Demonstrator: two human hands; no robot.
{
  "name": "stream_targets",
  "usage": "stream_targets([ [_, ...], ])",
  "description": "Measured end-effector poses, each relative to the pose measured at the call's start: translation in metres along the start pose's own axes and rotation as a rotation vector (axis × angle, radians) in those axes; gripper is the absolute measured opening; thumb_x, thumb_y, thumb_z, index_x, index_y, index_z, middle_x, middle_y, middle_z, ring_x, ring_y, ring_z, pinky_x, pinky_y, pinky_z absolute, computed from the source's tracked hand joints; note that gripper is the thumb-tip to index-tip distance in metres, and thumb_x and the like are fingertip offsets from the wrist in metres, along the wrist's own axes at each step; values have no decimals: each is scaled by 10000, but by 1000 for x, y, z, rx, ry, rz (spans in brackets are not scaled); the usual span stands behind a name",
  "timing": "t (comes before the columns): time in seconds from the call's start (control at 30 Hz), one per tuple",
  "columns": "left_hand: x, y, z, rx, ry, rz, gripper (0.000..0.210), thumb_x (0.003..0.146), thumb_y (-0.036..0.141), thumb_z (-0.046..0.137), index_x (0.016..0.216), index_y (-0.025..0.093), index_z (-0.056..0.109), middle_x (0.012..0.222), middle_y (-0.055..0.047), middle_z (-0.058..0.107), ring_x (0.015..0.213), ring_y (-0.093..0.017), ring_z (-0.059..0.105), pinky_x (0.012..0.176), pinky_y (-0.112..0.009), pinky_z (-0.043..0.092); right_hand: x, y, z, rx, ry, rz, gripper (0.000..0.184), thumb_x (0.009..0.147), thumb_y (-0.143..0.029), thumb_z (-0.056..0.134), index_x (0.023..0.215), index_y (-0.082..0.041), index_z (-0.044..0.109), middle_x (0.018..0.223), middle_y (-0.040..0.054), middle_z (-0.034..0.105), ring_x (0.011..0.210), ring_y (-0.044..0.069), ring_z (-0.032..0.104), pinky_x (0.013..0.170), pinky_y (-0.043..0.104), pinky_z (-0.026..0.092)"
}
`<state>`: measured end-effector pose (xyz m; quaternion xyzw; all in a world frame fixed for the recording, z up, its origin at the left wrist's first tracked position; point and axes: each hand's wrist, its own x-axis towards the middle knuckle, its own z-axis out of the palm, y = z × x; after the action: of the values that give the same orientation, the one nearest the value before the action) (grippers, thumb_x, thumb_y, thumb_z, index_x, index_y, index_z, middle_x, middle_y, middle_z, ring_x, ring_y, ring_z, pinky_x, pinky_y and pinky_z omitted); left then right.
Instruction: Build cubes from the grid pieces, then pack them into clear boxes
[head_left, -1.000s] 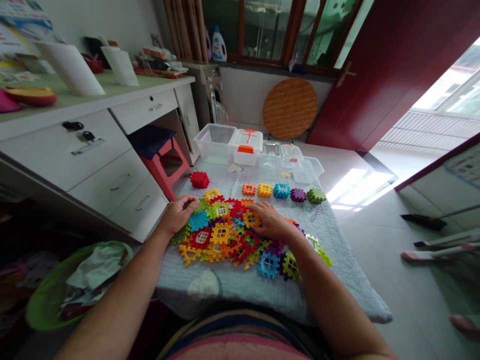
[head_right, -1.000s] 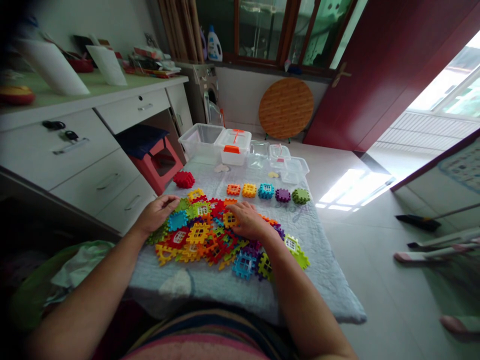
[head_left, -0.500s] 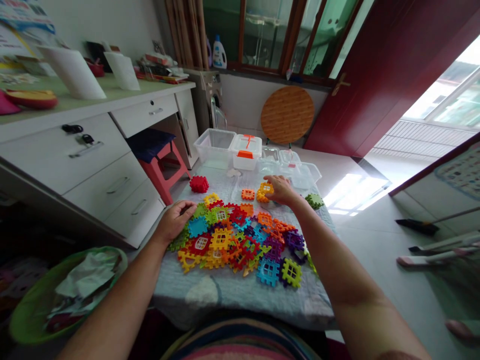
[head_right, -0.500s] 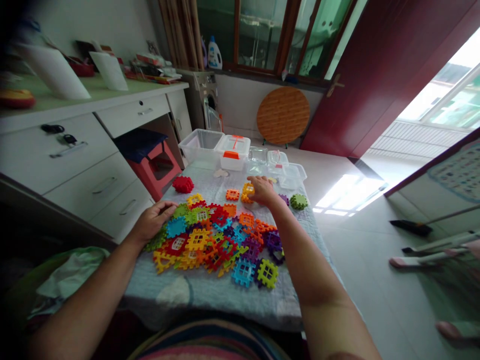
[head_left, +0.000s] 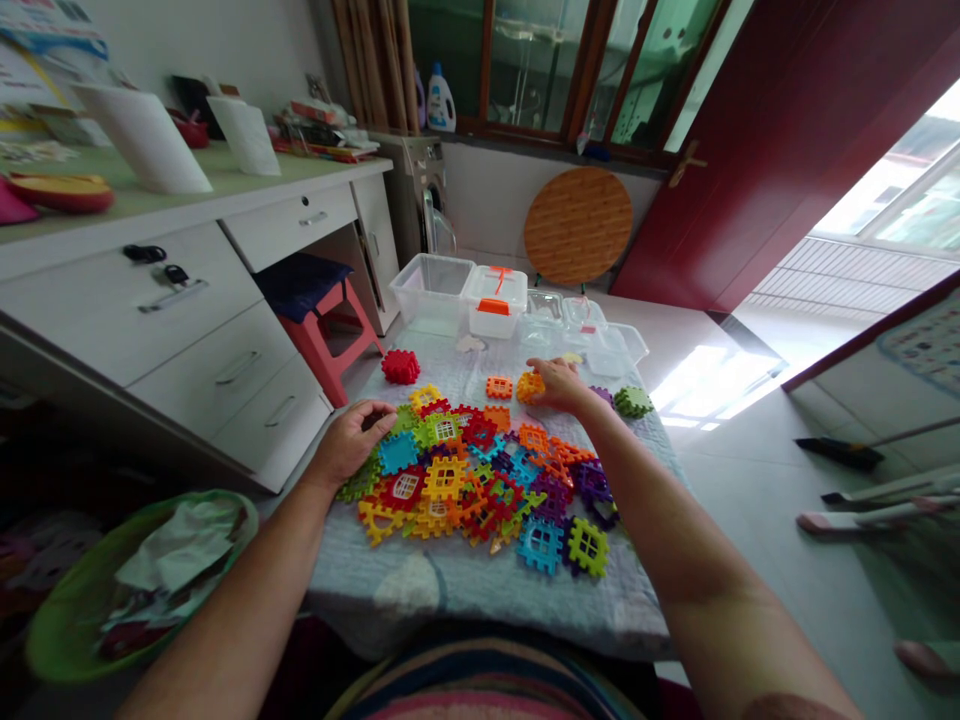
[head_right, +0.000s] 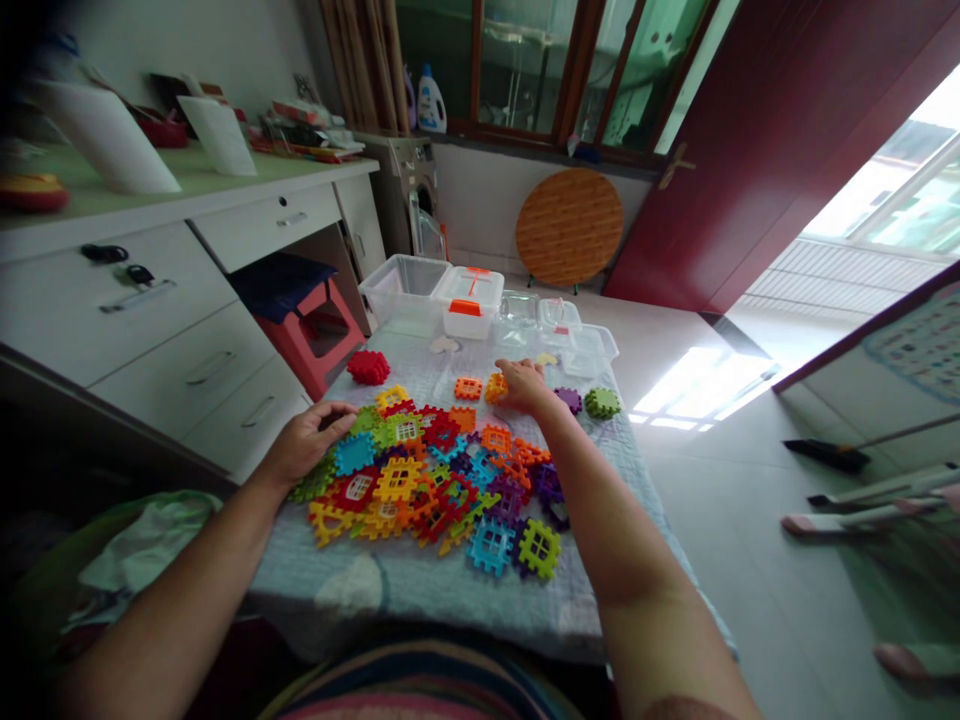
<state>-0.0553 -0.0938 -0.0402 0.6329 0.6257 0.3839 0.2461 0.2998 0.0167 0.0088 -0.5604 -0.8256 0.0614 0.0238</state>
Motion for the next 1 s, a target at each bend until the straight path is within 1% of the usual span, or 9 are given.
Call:
stream_targets([
  [0.1,0,-2,1,-9,4,2,438,777,561,578,945,169,678,899,-49,710,825,-213,645,814,-324,510,-11,-3,-7,10,101,-5,749,706,-329,721,1388,-175,451,1314,156,568,1211,365,458,974,490,350],
  [0.2,0,-6,1,-32,-8,3,440,771,563,600,961,173,673,919,-54,714,841,-217,650,804,-320,515,-36,-8,-14,84,174,-70,574,770,-330,672,1304,-183,526,1259,136,599,1155,315,515,959,437,384],
  [0.27,0,-8,1,-59,-23,0,444,764,564,615,975,176,669,932,-57,715,857,-219,651,798,-317,517,-57,-13,-14,145,115,-147,403,807,-317,639,1189,-195,600,1175,108,643,1081,264,566,936,385,407],
  [0.33,0,-9,1,-100,-35,-14,454,755,566,628,986,177,668,936,-57,715,859,-219,652,794,-315,519,-74,-18,-9,156,24,-199,359,807,-324,642,1144,-201,624,1149,99,656,1076,254,572,933,371,410],
  [0.43,-1,-7,0,-181,-53,-55,469,742,568,645,997,175,665,928,-49,712,847,-214,653,789,-311,520,-87,-24,3,105,-74,-170,393,766,-321,673,1131,-182,628,1136,115,658,1080,271,567,912,375,412],
  [0.53,-2,-6,0,-230,-59,-85,484,737,569,655,1014,172,663,946,-51,712,869,-219,654,803,-315,518,-87,-28,12,85,-94,-120,265,779,-282,637,1012,-158,650,1037,113,681,974,244,601,839,327,421],
  [0.67,-2,-10,0,-229,-50,-60,494,753,567,644,1035,162,661,1061,-86,705,975,-246,641,876,-347,501,-85,-28,15,173,-8,-114,144,827,-248,561,895,-172,662,901,74,700,850,196,621,765,276,409],
  [0.83,-2,-10,0,-208,-46,-40,487,750,563,654,1022,159,662,1073,-97,704,995,-250,639,896,-361,499,-86,-27,16,328,146,-65,241,893,-232,443,795,-194,660,773,42,688,711,172,607,678,263,399],
  [1.0,-2,-12,2,-186,-48,-41,483,758,564,645,1023,160,665,1036,-81,710,931,-227,652,856,-333,510,-85,-28,22,471,262,-7,270,919,-247,405,974,-204,666,757,20,682,690,165,615,657,248,418],
])
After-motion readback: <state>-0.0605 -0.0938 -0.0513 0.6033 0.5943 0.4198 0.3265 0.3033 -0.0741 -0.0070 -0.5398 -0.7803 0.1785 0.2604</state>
